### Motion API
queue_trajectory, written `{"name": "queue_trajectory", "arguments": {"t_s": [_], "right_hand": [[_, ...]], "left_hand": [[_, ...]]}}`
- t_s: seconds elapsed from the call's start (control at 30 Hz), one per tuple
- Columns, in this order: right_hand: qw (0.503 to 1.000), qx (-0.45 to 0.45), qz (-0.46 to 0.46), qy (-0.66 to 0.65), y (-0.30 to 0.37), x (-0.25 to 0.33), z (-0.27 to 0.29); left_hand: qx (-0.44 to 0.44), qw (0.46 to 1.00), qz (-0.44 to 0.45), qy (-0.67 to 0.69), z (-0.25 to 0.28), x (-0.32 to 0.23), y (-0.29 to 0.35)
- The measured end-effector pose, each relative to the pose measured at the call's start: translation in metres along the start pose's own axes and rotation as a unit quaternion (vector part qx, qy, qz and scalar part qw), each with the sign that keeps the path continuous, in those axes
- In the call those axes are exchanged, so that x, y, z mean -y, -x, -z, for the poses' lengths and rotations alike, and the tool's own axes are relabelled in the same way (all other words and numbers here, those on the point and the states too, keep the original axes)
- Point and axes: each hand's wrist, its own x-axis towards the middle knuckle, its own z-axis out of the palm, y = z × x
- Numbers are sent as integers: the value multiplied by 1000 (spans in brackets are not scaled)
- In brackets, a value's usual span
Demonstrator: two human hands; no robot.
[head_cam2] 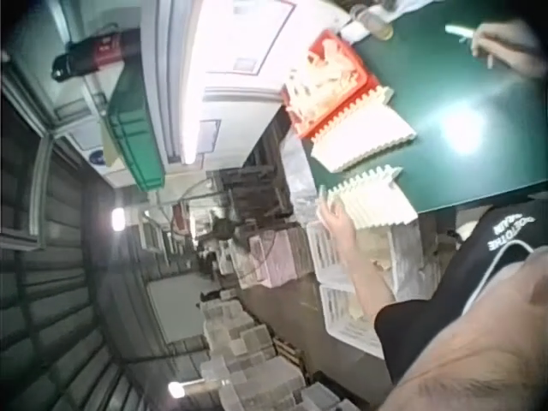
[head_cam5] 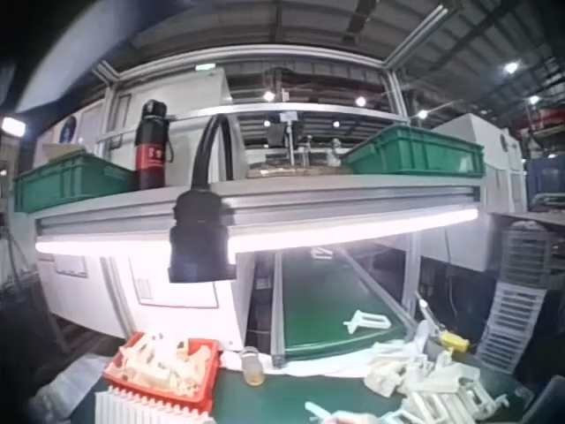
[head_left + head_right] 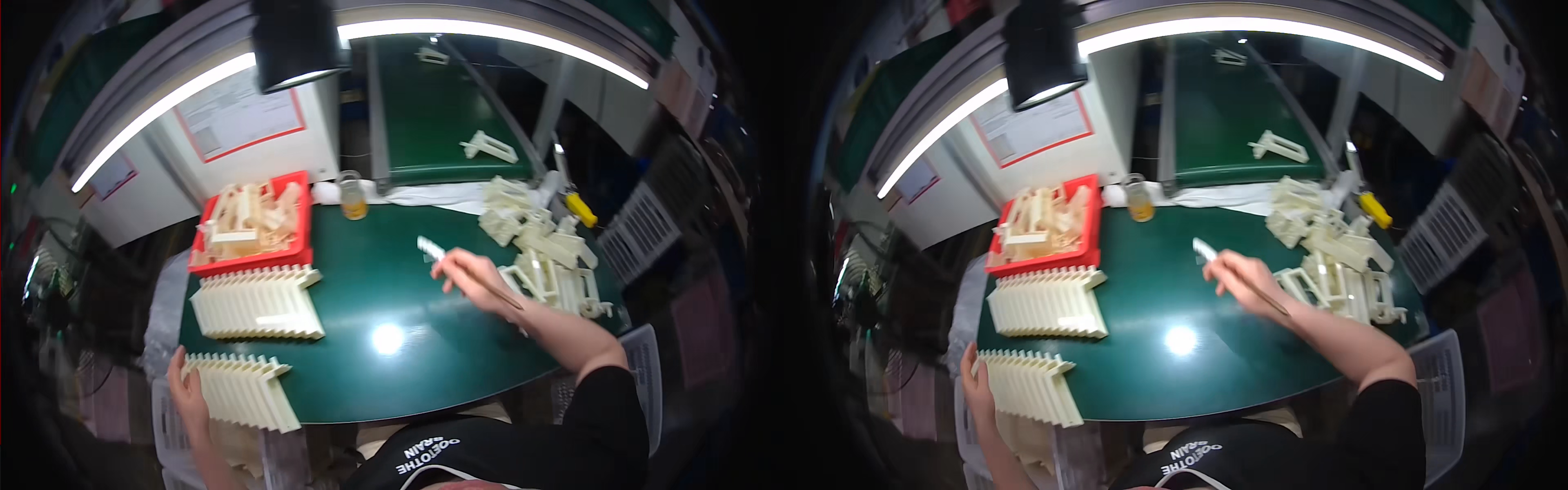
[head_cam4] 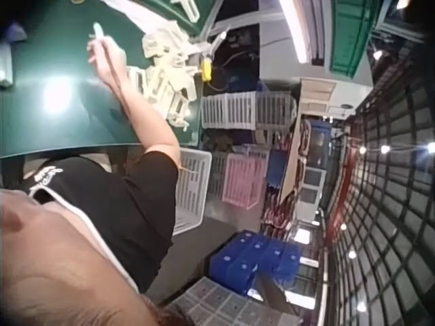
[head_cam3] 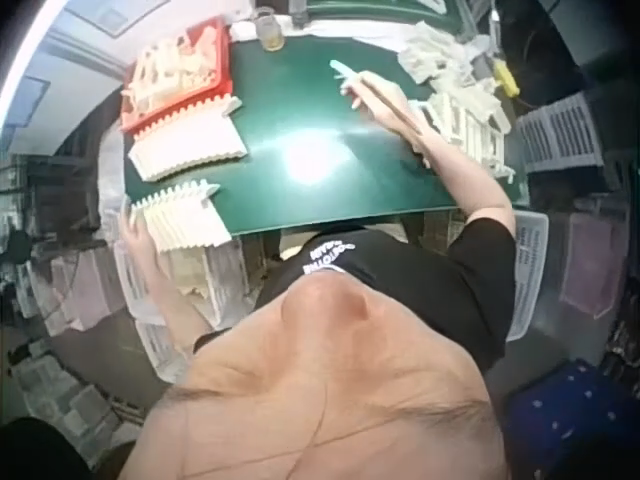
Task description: The person assembles white plastic frames by inserting small white components into them, using a wooden stick to assist in fitting the components.
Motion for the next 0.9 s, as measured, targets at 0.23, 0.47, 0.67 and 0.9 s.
{"name": "queue_trajectory", "arguments": {"t_s": [0.23,0.47,0.67,0.9], "right_hand": [[860,-257,16,441,-94,-100,158],[821,-242,-150,496,-155,-134,210],[812,-197,-94,541,-176,-140,173],[984,133,71,-92,-70,-7,4]], "left_hand": [[460,874,-153,-43,-173,-82,60],[509,852,21,122,-245,-78,84],[510,798,206,246,-283,-66,76],[352,838,65,412,-320,-90,68]]}}
